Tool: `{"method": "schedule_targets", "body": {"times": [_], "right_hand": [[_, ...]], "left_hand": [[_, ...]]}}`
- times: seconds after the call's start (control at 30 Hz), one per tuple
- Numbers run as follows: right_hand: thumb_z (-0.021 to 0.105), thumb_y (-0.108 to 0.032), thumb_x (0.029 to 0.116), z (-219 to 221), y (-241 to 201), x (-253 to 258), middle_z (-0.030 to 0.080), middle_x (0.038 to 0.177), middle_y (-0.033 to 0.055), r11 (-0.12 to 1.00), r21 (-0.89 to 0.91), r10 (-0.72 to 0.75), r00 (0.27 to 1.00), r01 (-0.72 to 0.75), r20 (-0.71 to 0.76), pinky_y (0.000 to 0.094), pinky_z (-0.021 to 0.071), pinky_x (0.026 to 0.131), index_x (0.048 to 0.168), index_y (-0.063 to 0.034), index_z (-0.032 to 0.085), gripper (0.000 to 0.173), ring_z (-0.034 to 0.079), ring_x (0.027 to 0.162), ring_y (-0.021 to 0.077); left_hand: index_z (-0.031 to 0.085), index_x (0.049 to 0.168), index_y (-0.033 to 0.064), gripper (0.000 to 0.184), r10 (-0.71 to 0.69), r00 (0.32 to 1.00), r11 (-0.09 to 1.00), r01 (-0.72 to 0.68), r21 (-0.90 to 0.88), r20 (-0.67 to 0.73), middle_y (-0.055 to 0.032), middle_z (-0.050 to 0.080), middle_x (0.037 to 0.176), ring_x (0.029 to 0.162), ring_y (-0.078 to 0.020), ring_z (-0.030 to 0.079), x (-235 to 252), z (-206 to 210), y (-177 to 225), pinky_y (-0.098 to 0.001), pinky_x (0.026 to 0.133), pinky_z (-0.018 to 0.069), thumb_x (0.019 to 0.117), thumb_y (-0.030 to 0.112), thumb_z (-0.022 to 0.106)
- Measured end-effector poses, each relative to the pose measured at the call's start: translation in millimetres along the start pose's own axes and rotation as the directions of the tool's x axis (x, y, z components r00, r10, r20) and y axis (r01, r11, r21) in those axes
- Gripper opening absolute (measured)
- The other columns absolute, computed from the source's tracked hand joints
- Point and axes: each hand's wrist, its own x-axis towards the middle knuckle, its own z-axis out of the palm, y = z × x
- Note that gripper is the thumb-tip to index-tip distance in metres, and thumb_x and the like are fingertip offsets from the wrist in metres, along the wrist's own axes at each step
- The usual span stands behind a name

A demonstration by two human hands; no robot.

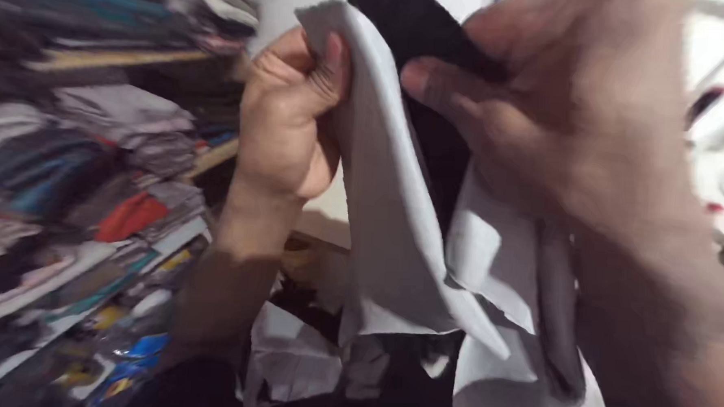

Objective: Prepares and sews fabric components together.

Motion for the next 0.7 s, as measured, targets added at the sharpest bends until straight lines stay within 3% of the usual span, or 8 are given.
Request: {"method": "schedule_targets", "body": {"times": [0.13,0.23,0.3,0.4,0.47,0.53,0.63,0.7], "right_hand": [[0.065,-0.031,0.0996,29,-54,90,0.066,0.069,-0.0092,0.96,0.28,0.015,0.993,0.019,-0.117,0.0249,0.05,0.059,0.081,-0.0172,0.073,0.024,0.06,0.061,-0.0007],[0.066,-0.018,0.0997,48,-92,133,0.073,0.08,-0.001,0.8,0.586,-0.03,0.984,0.129,-0.176,0.0279,0.0586,0.072,0.091,-0.0089,0.075,0.016,0.07,0.077,0.006],[0.066,-0.008,0.0977,61,-105,141,0.073,0.089,0.006,0.655,0.726,-0.072,0.975,0.207,-0.212,0.0301,0.063,0.075,0.102,-0.0009,0.068,0.008,0.073,0.08,0.012],[0.069,-0.005,0.0947,87,-103,129,0.073,0.083,0.0056,0.689,0.669,-0.179,0.96,0.279,-0.216,0.0298,0.0624,0.065,0.114,-0.0007,0.052,0.026,0.071,0.068,0.0122],[0.069,-0.002,0.0935,102,-98,117,0.066,0.073,0.0041,0.737,0.593,-0.231,0.945,0.325,-0.232,0.0277,0.0557,0.055,0.107,-0.0004,0.056,0.019,0.063,0.058,0.0105],[0.063,0.008,0.0911,113,-97,107,0.064,0.08,0.0052,0.659,0.686,-0.234,0.951,0.308,-0.202,0.0233,0.0546,0.058,0.1,0.0017,0.063,0.011,0.061,0.064,0.0076],[0.049,-0.005,0.1041,119,-99,96,0.069,0.12,0.0116,0.35,0.937,-0.166,0.982,-0.023,0.086,0.0321,0.061,0.082,0.137,0.0038,0.058,0.035,0.069,0.098,0.0142],[0.048,-0.019,0.0999,123,-99,92,0.065,0.121,0.0077,0.12,0.967,-0.194,0.95,-0.224,0.244,0.0351,0.0589,0.081,0.139,-0.0069,0.055,0.042,0.066,0.1,0.015]], "left_hand": [[0.063,0.09,0.013,0.02,0.162,0.982,0.868,-0.097,0.487,-0.094,0.0084,0.07,0.077,0.071,-0.0009,0.068,43,-37,101,-0.0207,0.07,0.0607,0.1045,0.003,0.052],[0.069,0.087,0.0146,0.01,0.276,0.96,0.43,-0.088,0.899,-0.038,0.0158,0.067,0.075,0.07,0.0084,0.063,57,-57,176,-0.0133,0.07,0.0555,0.0964,0.011,0.068],[0.071,0.087,0.0163,0.014,0.239,0.971,0.155,-0.014,0.988,-0.024,0.0123,0.065,0.076,0.07,0.0061,0.062,66,-82,217,-0.0192,0.069,0.0548,0.0951,0.027,0.073],[0.069,0.093,0.0192,0.015,0.081,0.918,-0.038,-0.385,0.922,0.387,0.0054,0.06,0.076,0.064,0.0006,0.057,116,-199,247,-0.0244,0.052,0.0487,0.101,0.029,0.06],[0.067,0.102,0.0244,0.014,-0.09,0.908,-0.119,-0.417,0.901,0.409,0.0056,0.059,0.08,0.067,-0.0003,0.057,132,-216,255,-0.0262,0.054,0.0487,0.1032,0.028,0.053],[0.067,0.101,0.0254,0.014,-0.145,0.867,-0.096,-0.491,0.866,0.476,0.006,0.057,0.076,0.065,-0.0006,0.056,136,-197,248,-0.0247,0.052,0.0458,0.1033,0.025,0.053],[0.076,0.101,0.0278,0.017,-0.179,0.815,0.018,-0.557,0.83,0.551,0.0099,0.066,0.079,0.07,0.0036,0.061,128,-144,234,-0.0203,0.055,0.0481,0.0996,0.026,0.06],[0.077,0.102,0.0254,0.016,-0.168,0.845,0.02,-0.513,0.858,0.509,0.0115,0.07,0.087,0.078,0.0054,0.063,98,-113,227,-0.0197,0.065,0.0527,0.0989,0.027,0.062]]}}
